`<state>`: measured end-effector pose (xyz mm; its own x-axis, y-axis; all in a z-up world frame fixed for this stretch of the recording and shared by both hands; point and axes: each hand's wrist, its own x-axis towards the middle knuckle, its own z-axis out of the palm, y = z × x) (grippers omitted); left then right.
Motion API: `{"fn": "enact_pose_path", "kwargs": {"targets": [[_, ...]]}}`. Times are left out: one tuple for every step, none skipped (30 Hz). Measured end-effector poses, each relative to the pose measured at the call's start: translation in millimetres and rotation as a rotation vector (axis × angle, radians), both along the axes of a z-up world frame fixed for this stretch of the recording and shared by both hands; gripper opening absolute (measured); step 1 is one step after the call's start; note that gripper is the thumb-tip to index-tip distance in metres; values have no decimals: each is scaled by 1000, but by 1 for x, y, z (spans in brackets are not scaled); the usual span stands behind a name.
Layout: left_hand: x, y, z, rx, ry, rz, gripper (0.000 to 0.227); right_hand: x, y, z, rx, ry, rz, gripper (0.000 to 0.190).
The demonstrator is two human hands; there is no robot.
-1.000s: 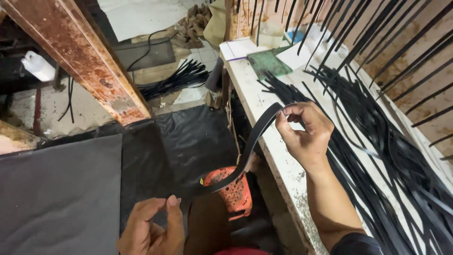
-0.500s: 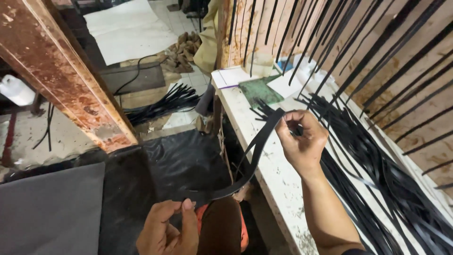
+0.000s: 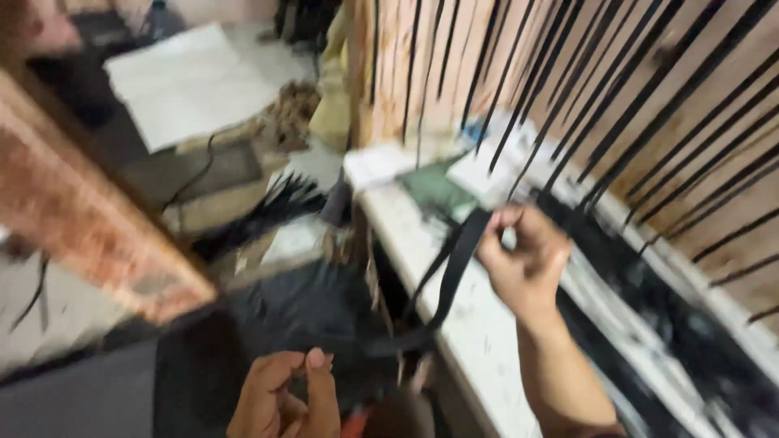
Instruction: The person selects black cable strips from a pile, cuts them with scissors, and uses a small handheld device to process the ends. The person then hangs the processed strips on a wall-mounted rack using colorful clothespins.
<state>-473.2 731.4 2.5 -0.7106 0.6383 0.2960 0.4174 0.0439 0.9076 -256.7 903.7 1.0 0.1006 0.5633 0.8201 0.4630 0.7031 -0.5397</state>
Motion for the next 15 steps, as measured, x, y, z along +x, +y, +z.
{"fn": "enact_pose_path", "kwargs": {"targets": [[-4,25,25,27,-5,-21,24,1,6,32,27,-5,-21,17],[-7,43,52,-33,11,-25,20,2,7,65,-39,-9,52,11],[-9,61,78,-92,27,-30,17,3,8,97,-106,-14,123,6],[-5,76,104,-99,21,-48,17,8,16,119,-114,-19,106,6],[1,90,127,-11,-7,-99,16,14,22,138,-135,87,158,6],[6,104,150,92,-31,-156,16,20,28,157,-138,198,205,15],[9,115,168,100,-33,-179,16,25,32,173,-128,197,182,15],[12,123,187,71,-27,-187,16,30,32,188,-140,229,141,14],[15,128,207,41,-19,-195,17,35,30,203,-151,263,101,13],[16,134,222,55,-13,-230,17,41,31,214,-131,270,69,13],[17,139,238,139,18,-267,11,48,30,226,-123,265,15,12],[20,144,254,231,45,-307,5,56,30,238,-109,260,-42,11],[24,153,267,251,46,-345,5,65,25,248,-84,265,-78,11],[29,160,279,353,33,-390,6,73,20,257,-109,276,-134,9],[34,167,291,454,17,-434,6,82,15,267,-133,289,-189,9]]}}
